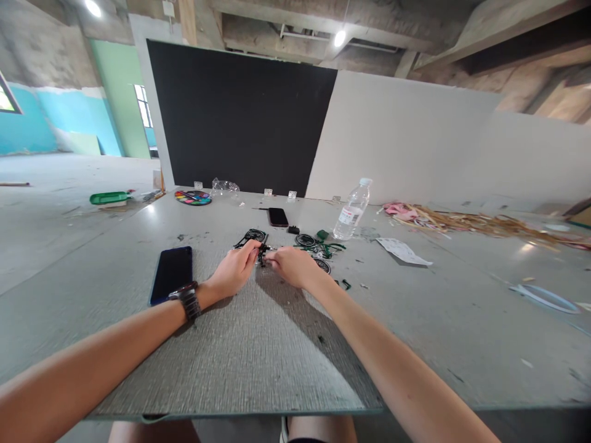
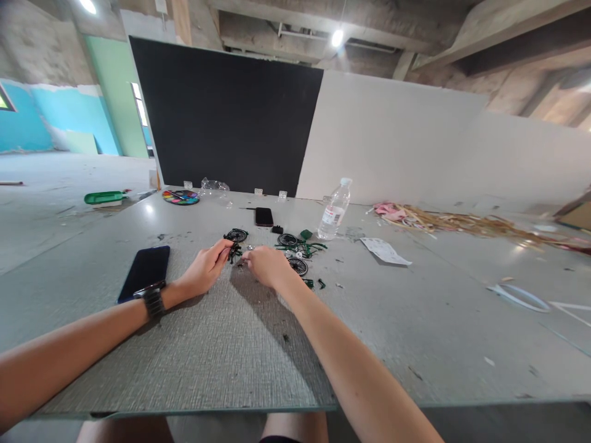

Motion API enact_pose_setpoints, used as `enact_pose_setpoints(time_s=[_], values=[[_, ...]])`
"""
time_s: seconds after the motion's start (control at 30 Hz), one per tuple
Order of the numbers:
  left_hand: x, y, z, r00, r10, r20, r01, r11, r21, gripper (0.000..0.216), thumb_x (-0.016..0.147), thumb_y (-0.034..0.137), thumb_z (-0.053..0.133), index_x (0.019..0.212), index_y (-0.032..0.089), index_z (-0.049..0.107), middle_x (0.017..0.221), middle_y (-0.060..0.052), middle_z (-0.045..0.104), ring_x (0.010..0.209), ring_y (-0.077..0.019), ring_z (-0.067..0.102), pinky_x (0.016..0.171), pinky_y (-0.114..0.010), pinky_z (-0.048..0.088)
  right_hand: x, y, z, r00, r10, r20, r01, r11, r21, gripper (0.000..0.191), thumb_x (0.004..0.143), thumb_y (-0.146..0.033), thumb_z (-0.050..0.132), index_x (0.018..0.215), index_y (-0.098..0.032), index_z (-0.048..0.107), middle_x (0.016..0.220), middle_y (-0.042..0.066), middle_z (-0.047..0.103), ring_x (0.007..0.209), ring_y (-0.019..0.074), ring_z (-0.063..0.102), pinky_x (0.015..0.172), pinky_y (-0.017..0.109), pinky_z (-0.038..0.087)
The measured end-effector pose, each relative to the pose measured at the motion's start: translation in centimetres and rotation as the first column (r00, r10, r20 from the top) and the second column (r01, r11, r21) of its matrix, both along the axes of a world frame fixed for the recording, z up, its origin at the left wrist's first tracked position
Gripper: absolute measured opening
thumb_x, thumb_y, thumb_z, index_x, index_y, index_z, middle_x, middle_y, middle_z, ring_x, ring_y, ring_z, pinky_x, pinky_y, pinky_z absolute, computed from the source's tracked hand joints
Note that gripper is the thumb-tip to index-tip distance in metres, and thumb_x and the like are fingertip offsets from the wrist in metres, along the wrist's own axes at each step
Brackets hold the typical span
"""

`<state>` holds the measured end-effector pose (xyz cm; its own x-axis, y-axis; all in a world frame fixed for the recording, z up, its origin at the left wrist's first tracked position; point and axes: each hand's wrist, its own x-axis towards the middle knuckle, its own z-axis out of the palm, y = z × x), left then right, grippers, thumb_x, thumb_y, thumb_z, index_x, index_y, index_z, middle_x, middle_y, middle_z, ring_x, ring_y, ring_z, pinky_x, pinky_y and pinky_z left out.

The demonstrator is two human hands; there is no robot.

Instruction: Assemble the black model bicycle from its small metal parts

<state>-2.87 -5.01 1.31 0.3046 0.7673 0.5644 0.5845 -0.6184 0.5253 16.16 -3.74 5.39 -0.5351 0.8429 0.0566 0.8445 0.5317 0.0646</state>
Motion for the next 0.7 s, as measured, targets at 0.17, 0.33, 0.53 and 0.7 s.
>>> enact_pose_setpoints(time_s=[0.17,0.33,0.53,0.7], values=[[-0.03,0.03,-0.04,1.000,-0.003,-0.008,0.003,1.000,0.006,0.026,0.101,0.026,0.034,0.111,0.017,0.057,0.074,-0.001,0.061,0.063,-0.0158,0.054,0.063,-0.027,0.038,0.03,0.13,-0.17,1.000,-0.014,0.006,0.014,1.000,0.001,0.032,0.099,-0.027,0.040,0.118,-0.027,0.066,0.108,0.008,0.073,0.092,0.0224,0.069,0.069,0.028,0.043],[-0.06,0.04,-0.08,1.000,-0.003,-0.015,0.003,1.000,0.004,0.027,0.101,0.026,0.034,0.112,0.017,0.057,0.071,0.000,0.060,0.061,-0.0158,0.054,0.061,-0.026,0.037,0.05,0.16,-0.31,1.000,-0.022,0.013,0.022,1.000,0.006,0.032,0.100,-0.026,0.040,0.122,-0.027,0.063,0.111,0.008,0.072,0.095,0.0222,0.069,0.070,0.027,0.043],[-0.06,0.03,-0.13,0.999,-0.011,-0.031,0.012,1.000,0.002,0.026,0.102,0.026,0.034,0.112,0.018,0.056,0.070,0.000,0.059,0.060,-0.0160,0.053,0.062,-0.027,0.037,0.02,0.29,-0.66,1.000,-0.027,0.013,0.026,0.999,0.023,0.031,0.100,-0.027,0.040,0.120,-0.027,0.064,0.110,0.008,0.072,0.093,0.0235,0.070,0.070,0.028,0.043],[-0.03,-0.03,-0.09,0.998,-0.028,-0.056,0.028,1.000,0.004,0.026,0.102,0.026,0.033,0.112,0.018,0.056,0.074,-0.001,0.061,0.062,-0.0164,0.055,0.063,-0.027,0.037,-0.09,0.44,-0.88,0.999,-0.043,0.006,0.043,0.999,0.025,0.032,0.100,-0.030,0.041,0.122,-0.027,0.063,0.109,0.009,0.072,0.093,0.0236,0.070,0.071,0.028,0.044]])
